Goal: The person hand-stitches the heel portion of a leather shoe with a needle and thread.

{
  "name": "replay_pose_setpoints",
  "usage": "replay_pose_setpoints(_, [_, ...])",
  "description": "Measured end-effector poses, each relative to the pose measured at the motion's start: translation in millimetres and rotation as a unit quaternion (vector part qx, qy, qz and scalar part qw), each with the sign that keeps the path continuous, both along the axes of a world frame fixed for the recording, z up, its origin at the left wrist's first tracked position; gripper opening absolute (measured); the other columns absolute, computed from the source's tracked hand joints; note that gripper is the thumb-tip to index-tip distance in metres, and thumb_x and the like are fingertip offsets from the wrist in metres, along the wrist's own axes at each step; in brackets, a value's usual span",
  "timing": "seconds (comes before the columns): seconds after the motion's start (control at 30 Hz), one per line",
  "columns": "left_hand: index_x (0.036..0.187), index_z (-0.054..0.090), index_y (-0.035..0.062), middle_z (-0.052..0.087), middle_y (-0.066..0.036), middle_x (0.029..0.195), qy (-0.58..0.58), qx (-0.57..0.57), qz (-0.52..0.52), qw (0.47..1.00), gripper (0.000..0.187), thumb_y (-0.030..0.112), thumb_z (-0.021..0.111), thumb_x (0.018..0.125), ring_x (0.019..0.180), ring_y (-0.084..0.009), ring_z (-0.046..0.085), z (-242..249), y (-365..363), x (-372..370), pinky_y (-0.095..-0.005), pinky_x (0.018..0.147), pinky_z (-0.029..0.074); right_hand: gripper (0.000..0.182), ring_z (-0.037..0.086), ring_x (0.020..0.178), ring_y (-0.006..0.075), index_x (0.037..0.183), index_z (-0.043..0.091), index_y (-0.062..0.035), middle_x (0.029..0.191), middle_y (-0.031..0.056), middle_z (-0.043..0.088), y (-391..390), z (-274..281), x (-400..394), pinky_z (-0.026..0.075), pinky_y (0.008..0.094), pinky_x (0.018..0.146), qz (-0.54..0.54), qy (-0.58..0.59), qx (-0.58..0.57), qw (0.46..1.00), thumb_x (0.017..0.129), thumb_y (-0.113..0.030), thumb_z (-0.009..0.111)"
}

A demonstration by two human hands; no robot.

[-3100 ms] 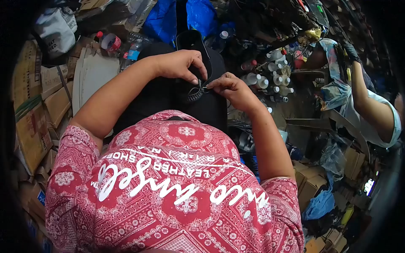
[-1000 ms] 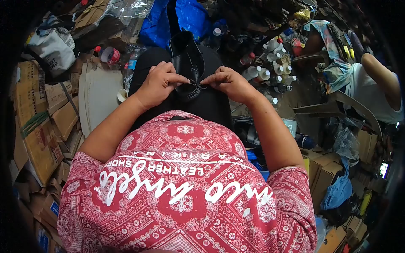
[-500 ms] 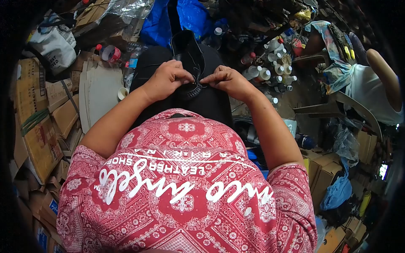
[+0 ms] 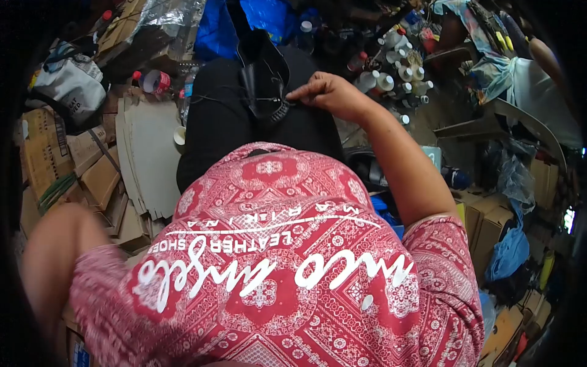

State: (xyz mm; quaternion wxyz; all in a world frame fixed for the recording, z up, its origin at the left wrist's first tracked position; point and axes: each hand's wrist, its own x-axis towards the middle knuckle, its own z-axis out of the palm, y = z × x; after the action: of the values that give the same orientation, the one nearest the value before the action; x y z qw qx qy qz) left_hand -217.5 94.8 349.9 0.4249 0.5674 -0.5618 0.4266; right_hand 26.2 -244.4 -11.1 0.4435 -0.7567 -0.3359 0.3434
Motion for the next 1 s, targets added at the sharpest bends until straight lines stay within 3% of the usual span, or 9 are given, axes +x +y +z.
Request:
replay_pose_setpoints(0.27, [0.085, 0.065, 0.0089, 0.066, -0.003, 0.082, 0.008, 0.008, 0.014, 1.000, 0.029, 0.038, 0.061, 0.084, 0.081, -0.0180, 0.061, -2, 16, 9, -0.0370, 0.081, 0.046, 0.029, 0.047, 0.080, 0.0109, 0.106, 0.073, -0.0174, 0.082, -0.0017, 0.047, 1, -3, -9, 0.041, 0.0232, 0.076, -0.036, -0.002, 0.013, 0.999, 0.083, -0.003, 0.063])
replay_pose_setpoints(0.73, [0.086, 0.065, 0.0083, 0.066, -0.003, 0.082, 0.010, 0.039, 0.072, 0.997, 0.029, 0.036, 0.060, 0.086, 0.079, -0.0170, 0.061, 2, 26, 17, -0.0355, 0.079, 0.046, 0.030, 0.047, 0.080, 0.0100, 0.107, 0.073, -0.0160, 0.083, -0.0021, 0.045, 3, 2, -11, 0.041, 0.0215, 0.076, -0.039, 0.022, 0.000, 0.999, 0.083, -0.002, 0.063])
replay_pose_setpoints(0.8, [0.086, 0.065, 0.0082, 0.066, -0.003, 0.082, 0.008, 0.037, 0.085, 0.996, 0.028, 0.036, 0.059, 0.086, 0.079, -0.0169, 0.061, 0, 30, 15, -0.0353, 0.078, 0.046, 0.029, 0.044, 0.079, 0.0076, 0.108, 0.072, -0.0132, 0.083, -0.0038, 0.040, 2, 6, -13, 0.038, 0.0193, 0.074, -0.046, 0.030, 0.001, 0.998, 0.085, 0.001, 0.061])
replay_pose_setpoints(1.0, [0.087, 0.064, 0.0080, 0.066, -0.003, 0.082, 0.012, 0.048, 0.097, 0.994, 0.028, 0.036, 0.059, 0.086, 0.079, -0.0165, 0.061, 1, 32, 26, -0.0347, 0.077, 0.046, 0.030, 0.046, 0.080, 0.0088, 0.108, 0.072, -0.0143, 0.083, -0.0029, 0.043, -1, 3, -14, 0.040, 0.0200, 0.077, -0.056, 0.028, 0.017, 0.998, 0.083, 0.001, 0.062])
